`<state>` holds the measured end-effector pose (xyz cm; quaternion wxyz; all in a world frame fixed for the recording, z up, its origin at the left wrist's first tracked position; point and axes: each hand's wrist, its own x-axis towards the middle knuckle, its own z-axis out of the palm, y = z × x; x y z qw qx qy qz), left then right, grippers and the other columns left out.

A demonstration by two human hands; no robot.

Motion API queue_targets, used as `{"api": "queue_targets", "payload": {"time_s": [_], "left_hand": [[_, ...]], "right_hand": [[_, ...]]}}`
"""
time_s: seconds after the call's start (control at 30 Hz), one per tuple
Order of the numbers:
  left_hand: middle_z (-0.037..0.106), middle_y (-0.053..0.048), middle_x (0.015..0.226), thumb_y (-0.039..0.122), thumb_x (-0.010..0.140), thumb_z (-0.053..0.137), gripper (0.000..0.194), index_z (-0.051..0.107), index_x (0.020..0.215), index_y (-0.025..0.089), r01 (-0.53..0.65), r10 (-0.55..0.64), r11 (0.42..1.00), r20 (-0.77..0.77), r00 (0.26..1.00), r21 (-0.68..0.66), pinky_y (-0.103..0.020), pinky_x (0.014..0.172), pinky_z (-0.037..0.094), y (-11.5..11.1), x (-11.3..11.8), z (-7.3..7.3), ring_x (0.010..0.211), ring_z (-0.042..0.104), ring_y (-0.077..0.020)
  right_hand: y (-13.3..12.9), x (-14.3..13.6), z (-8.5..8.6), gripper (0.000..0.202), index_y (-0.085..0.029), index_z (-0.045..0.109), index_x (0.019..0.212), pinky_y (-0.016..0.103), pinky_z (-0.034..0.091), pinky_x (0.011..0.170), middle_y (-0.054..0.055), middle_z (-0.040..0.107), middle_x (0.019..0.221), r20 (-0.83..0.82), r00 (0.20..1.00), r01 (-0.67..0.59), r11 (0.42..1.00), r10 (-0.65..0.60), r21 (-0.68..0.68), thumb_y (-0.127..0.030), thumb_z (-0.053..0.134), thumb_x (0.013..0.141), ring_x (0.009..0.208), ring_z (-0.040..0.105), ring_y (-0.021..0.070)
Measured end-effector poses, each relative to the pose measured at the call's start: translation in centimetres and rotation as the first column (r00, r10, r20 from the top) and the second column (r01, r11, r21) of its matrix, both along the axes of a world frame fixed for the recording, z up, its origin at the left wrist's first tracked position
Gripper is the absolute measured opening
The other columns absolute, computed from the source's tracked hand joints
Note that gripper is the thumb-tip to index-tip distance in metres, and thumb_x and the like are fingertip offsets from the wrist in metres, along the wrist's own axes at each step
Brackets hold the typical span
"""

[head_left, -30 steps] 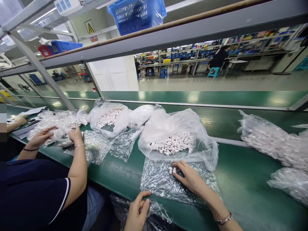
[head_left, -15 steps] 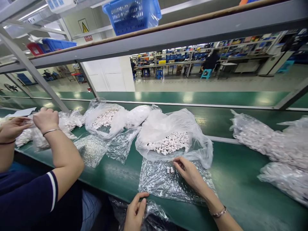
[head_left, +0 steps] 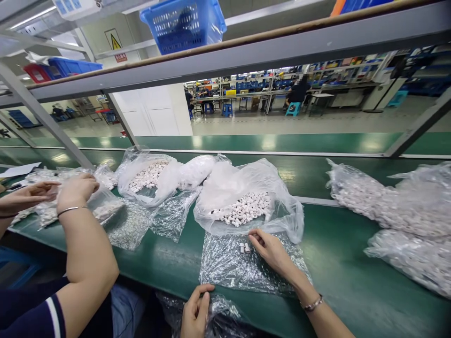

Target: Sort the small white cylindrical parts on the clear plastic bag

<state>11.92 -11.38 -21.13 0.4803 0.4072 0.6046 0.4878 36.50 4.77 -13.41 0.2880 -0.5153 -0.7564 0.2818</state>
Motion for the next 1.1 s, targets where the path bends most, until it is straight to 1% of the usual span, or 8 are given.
{"api": "queue_targets", "payload": {"time_s": [0.1, 0.17, 0.27, 0.37, 0.5, 0.6, 0.83, 1.1], "left_hand": [[0.026, 0.008, 0.052, 0.070, 0.084, 0.052, 0.063, 0.067, 0.105, 0.013, 0.000, 0.000, 1.000, 0.014, 1.000, 0.001, -0.022, 0.048, 0.019, 0.0, 0.0, 0.1, 0.048, 0.024, -0.0080], [0.025, 0.008, 0.051, 0.070, 0.084, 0.052, 0.063, 0.067, 0.105, 0.013, 0.010, -0.009, 1.000, 0.027, 1.000, -0.010, -0.022, 0.048, 0.019, 0.0, -0.1, 0.1, 0.047, 0.024, -0.0082], [0.024, 0.008, 0.050, 0.073, 0.083, 0.051, 0.064, 0.067, 0.104, 0.014, 0.020, -0.019, 0.999, 0.030, 0.999, -0.030, -0.022, 0.046, 0.019, 0.1, -0.1, 0.3, 0.046, 0.023, -0.0089], [0.025, 0.008, 0.049, 0.074, 0.082, 0.051, 0.065, 0.068, 0.103, 0.014, 0.021, -0.021, 1.000, 0.013, 1.000, -0.023, -0.021, 0.046, 0.021, 0.1, -0.2, 0.5, 0.046, 0.024, -0.0088], [0.026, 0.008, 0.048, 0.073, 0.082, 0.052, 0.064, 0.068, 0.102, 0.015, -0.002, 0.002, 1.000, 0.022, 1.000, -0.014, -0.020, 0.045, 0.022, 0.1, 0.0, 0.5, 0.045, 0.025, -0.0081], [0.025, 0.008, 0.049, 0.073, 0.083, 0.052, 0.063, 0.069, 0.101, 0.015, -0.013, 0.013, 1.000, 0.015, 1.000, -0.001, -0.020, 0.045, 0.020, 0.1, 0.1, 0.1, 0.045, 0.024, -0.0080], [0.023, 0.009, 0.049, 0.069, 0.087, 0.050, 0.062, 0.067, 0.102, 0.012, 0.023, -0.024, 1.000, 0.030, 0.999, 0.012, -0.022, 0.047, 0.014, 0.2, -0.2, -0.9, 0.045, 0.021, -0.0068], [0.024, 0.008, 0.047, 0.071, 0.085, 0.051, 0.063, 0.069, 0.099, 0.013, 0.009, -0.009, 1.000, 0.013, 1.000, 0.006, -0.021, 0.044, 0.016, 0.3, -0.1, -0.8, 0.043, 0.022, -0.0063]], "right_hand": [[0.1, 0.1, 0.7, 0.027, -0.022, 0.059, 0.096, 0.031, 0.044, 0.063, 0.003, 0.064, 0.077, -0.083, 0.996, 0.042, 0.999, -0.043, -0.008, -0.044, 0.044, 0.097, 0.069, 0.060, 0.0207], [0.3, 0.4, 1.4, 0.027, -0.022, 0.059, 0.094, 0.031, 0.045, 0.063, 0.003, 0.065, 0.079, -0.107, 0.994, 0.026, 0.999, -0.028, -0.019, -0.043, 0.043, 0.097, 0.070, 0.060, 0.0204], [1.4, 0.9, 2.6, 0.023, -0.023, 0.060, 0.094, 0.031, 0.043, 0.061, 0.003, 0.067, 0.082, -0.004, 1.000, -0.008, 1.000, 0.008, -0.011, -0.041, 0.045, 0.096, 0.071, 0.060, 0.0203], [3.4, 1.1, 3.0, 0.020, -0.022, 0.061, 0.094, 0.030, 0.041, 0.060, 0.003, 0.068, 0.083, 0.144, 0.989, -0.026, 0.999, 0.019, 0.048, -0.036, 0.047, 0.094, 0.071, 0.061, 0.0196], [6.5, 0.6, 2.1, 0.020, -0.021, 0.061, 0.094, 0.030, 0.040, 0.066, 0.003, 0.067, 0.085, 0.207, 0.978, -0.022, 0.993, -0.002, 0.116, -0.035, 0.046, 0.092, 0.077, 0.061, 0.0199], [7.8, -0.2, 1.1, 0.022, -0.021, 0.062, 0.094, 0.030, 0.040, 0.068, 0.003, 0.066, 0.085, 0.201, 0.980, -0.009, 0.993, -0.016, 0.121, -0.035, 0.045, 0.093, 0.077, 0.060, 0.0199], [7.6, -0.9, -0.2, 0.025, -0.021, 0.061, 0.097, 0.029, 0.039, 0.065, 0.002, 0.066, 0.079, 0.144, 0.988, 0.039, 0.996, -0.050, 0.080, -0.043, 0.050, 0.091, 0.075, 0.061, 0.0199], [7.8, -0.4, -0.8, 0.028, -0.020, 0.063, 0.096, 0.030, 0.041, 0.066, 0.002, 0.066, 0.080, 0.071, 0.995, 0.065, 0.997, -0.067, 0.037, -0.043, 0.048, 0.092, 0.072, 0.060, 0.0191]]}}
